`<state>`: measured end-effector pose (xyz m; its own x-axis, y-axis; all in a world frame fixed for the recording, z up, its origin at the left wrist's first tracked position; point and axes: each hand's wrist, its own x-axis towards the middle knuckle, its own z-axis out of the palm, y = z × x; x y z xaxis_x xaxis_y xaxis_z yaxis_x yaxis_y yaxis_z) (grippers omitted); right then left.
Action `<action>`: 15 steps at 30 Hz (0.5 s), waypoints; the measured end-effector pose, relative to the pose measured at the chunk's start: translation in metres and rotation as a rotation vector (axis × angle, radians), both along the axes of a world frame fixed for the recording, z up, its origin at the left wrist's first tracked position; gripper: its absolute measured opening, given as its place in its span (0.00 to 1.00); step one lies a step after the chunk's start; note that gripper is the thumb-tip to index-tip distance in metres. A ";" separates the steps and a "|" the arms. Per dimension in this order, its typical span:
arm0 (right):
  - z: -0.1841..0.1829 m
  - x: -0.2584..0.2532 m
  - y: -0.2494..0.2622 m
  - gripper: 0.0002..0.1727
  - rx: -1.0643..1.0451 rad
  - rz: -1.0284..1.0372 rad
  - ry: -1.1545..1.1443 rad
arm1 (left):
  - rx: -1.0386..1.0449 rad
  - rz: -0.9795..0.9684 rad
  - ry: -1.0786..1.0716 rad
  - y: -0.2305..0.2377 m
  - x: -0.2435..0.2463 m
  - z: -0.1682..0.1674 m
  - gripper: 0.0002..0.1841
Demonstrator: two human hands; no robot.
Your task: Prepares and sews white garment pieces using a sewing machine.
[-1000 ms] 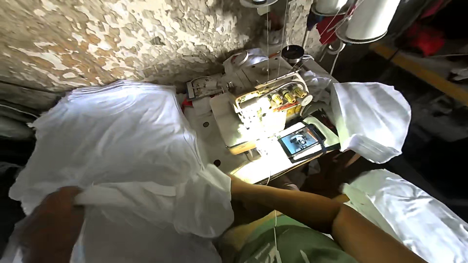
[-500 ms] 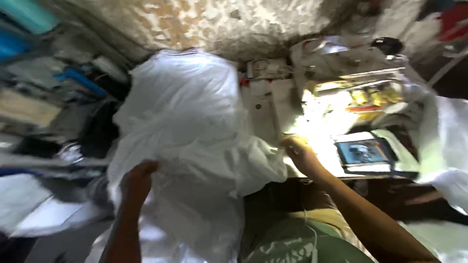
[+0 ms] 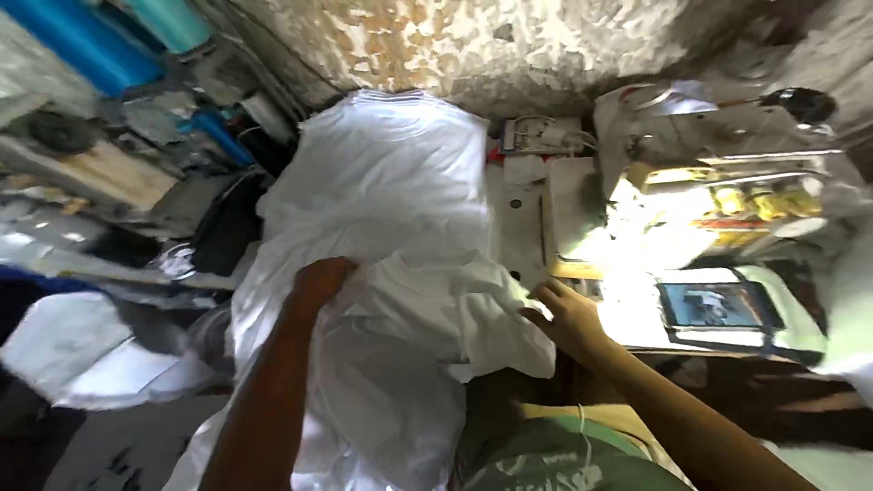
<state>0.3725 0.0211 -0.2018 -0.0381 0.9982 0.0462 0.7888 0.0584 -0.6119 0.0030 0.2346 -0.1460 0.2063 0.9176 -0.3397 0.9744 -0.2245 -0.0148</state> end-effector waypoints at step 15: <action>-0.008 -0.001 -0.003 0.16 -0.308 -0.134 0.080 | 0.051 -0.042 -0.091 -0.036 -0.053 0.007 0.20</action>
